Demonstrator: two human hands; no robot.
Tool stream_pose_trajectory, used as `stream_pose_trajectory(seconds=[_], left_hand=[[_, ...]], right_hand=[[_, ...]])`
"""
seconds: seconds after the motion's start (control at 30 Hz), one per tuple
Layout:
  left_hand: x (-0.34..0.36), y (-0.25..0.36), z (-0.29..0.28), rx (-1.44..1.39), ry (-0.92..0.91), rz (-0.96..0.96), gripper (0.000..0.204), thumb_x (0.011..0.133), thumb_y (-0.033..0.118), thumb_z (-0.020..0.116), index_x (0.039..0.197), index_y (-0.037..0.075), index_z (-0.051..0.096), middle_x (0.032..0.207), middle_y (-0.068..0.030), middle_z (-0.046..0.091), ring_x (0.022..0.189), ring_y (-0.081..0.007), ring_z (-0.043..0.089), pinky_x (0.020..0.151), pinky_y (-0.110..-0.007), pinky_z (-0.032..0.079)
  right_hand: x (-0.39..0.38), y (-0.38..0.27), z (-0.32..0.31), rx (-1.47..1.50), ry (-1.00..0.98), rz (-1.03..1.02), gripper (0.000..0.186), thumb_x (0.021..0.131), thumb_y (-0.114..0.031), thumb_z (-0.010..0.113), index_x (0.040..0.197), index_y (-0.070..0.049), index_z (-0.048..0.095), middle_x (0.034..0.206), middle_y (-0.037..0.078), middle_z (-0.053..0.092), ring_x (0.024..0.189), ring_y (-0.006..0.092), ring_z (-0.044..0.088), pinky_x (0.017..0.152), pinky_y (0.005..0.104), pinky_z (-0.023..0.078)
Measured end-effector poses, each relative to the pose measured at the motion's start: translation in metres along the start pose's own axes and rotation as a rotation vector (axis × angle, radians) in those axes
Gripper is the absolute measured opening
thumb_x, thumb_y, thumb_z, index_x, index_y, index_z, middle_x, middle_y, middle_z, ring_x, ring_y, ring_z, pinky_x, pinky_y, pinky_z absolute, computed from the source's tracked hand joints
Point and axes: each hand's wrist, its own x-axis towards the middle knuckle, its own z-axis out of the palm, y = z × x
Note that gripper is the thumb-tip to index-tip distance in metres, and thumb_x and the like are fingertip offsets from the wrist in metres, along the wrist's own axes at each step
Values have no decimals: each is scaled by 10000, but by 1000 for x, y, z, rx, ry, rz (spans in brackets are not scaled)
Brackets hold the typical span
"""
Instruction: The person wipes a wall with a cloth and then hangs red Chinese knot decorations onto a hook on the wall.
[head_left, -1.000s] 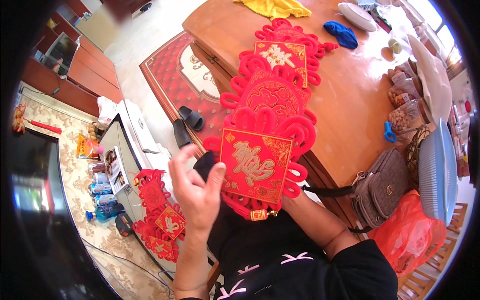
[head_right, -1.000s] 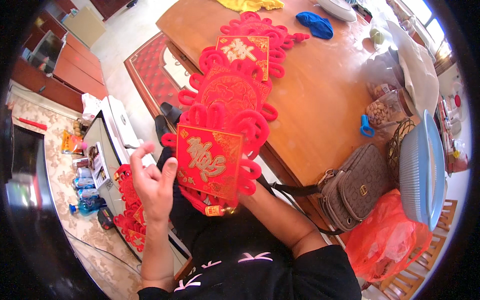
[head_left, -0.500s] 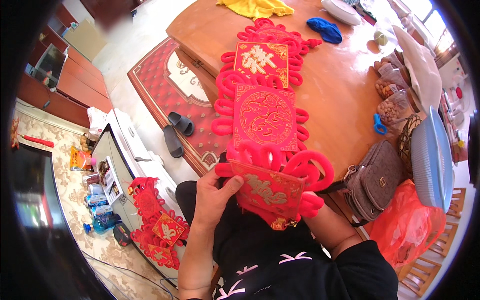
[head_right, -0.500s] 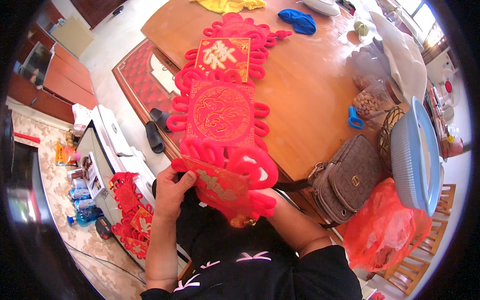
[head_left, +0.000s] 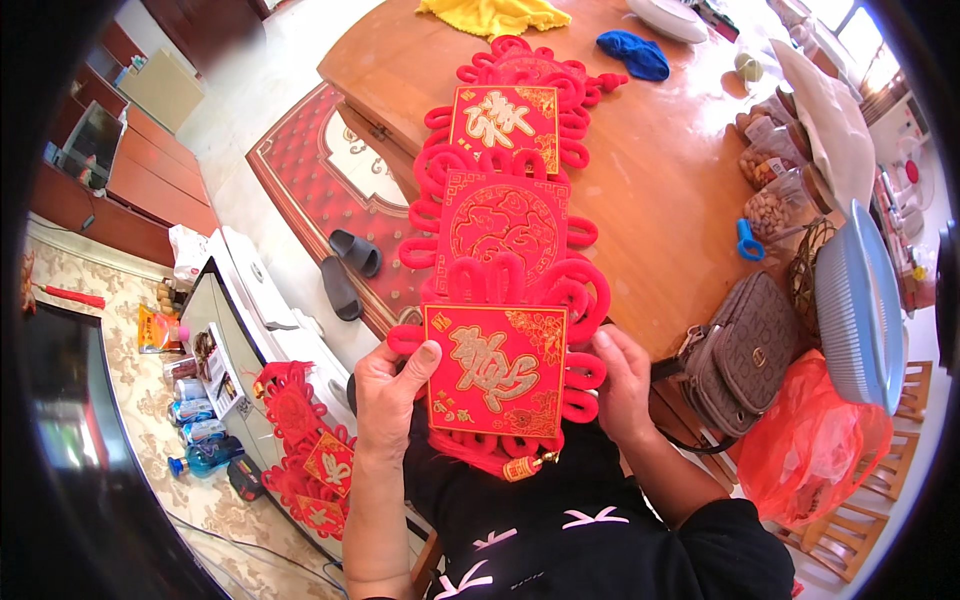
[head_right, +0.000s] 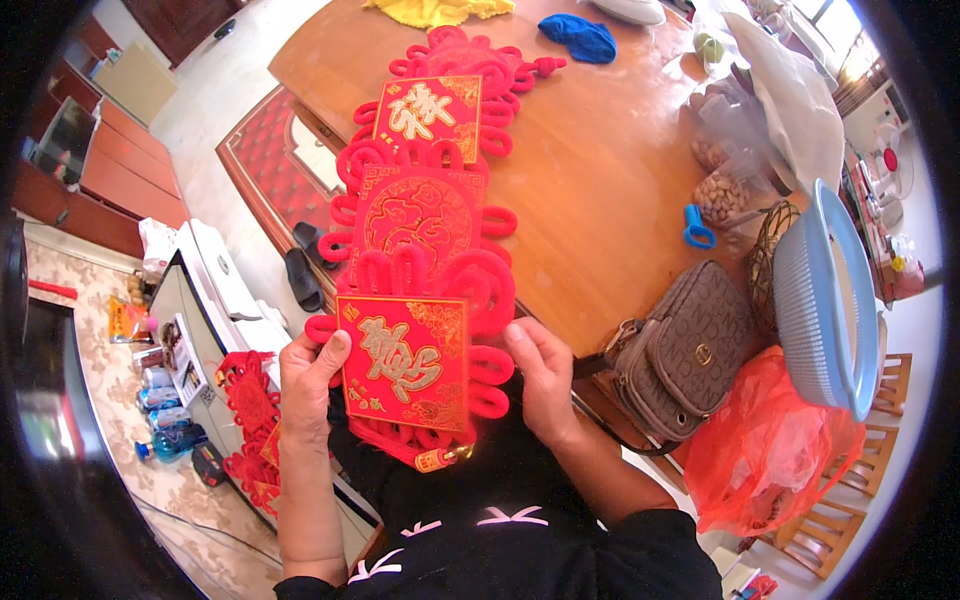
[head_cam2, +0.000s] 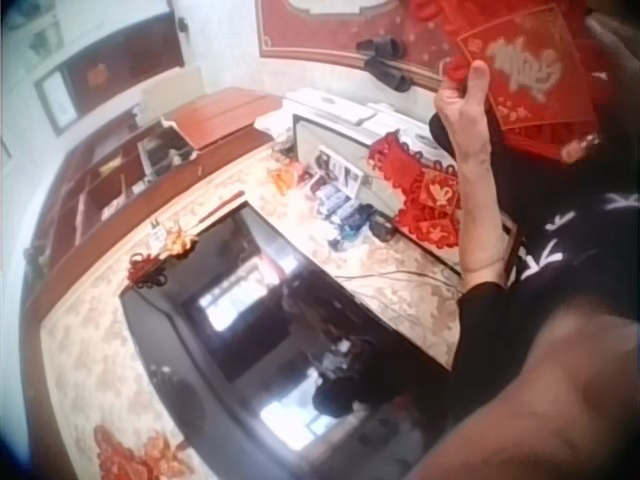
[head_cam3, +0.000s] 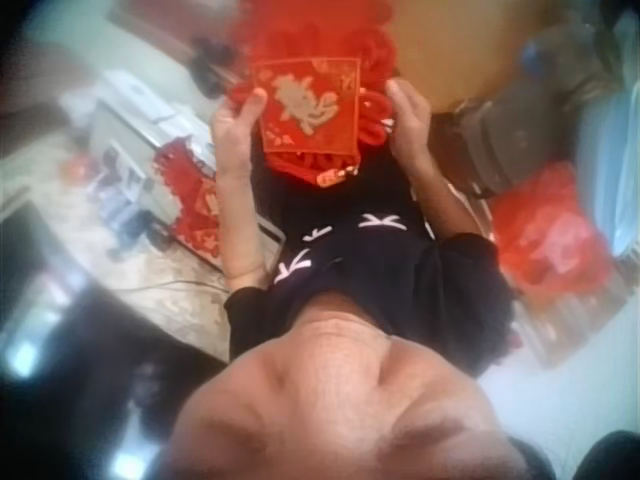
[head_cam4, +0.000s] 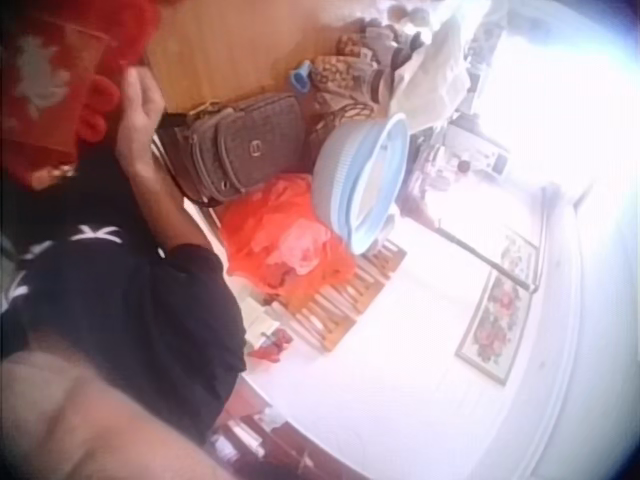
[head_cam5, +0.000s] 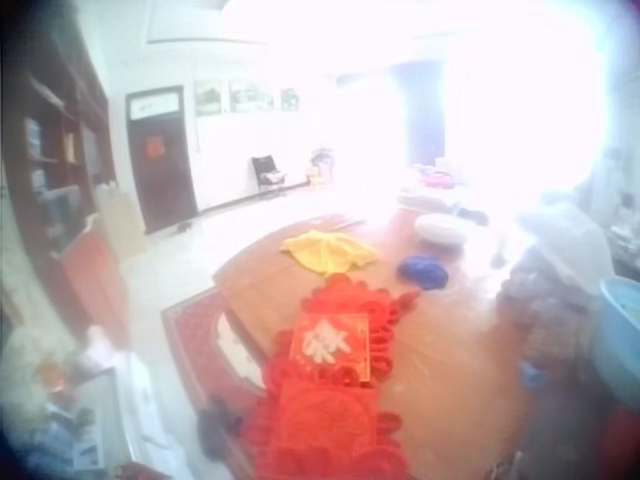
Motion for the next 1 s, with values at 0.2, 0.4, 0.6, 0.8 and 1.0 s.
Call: stream_pose_trajectory(seconds=[0.2,0.4,0.6,0.8,1.0], left_hand=[[-2,1,3,-15,47,37,213,897,202,730,980,12,680,800,37,610,663,-28,487,604,-188,381],[-5,3,3,-11,41,45,203,897,186,728,977,6,677,801,34,614,675,-33,498,618,-189,396],[-4,1,0,57,27,87,192,898,183,728,969,13,674,784,45,601,661,-26,480,594,-184,370],[-4,-2,2,14,42,101,188,902,185,724,970,18,671,792,53,604,669,-22,480,601,-180,368],[2,-6,-5,9,68,117,190,905,189,718,983,22,670,801,53,612,674,-22,483,618,-181,377]], right_hand=[[-11,-15,-14,-45,-83,-489,86,949,-44,544,949,15,606,746,23,515,659,83,484,571,204,383],[15,-51,9,-706,-82,-705,283,791,50,706,1049,-64,697,874,68,552,686,115,531,569,245,439],[26,-41,3,-795,-144,-743,214,788,8,738,978,-85,708,823,65,559,666,154,566,521,276,439],[24,-38,5,-607,-65,-718,116,827,32,689,899,-53,658,821,51,532,646,123,519,556,239,406],[3,-43,-15,-205,-108,-500,35,896,24,614,900,-10,606,823,45,520,651,103,495,583,234,399]])
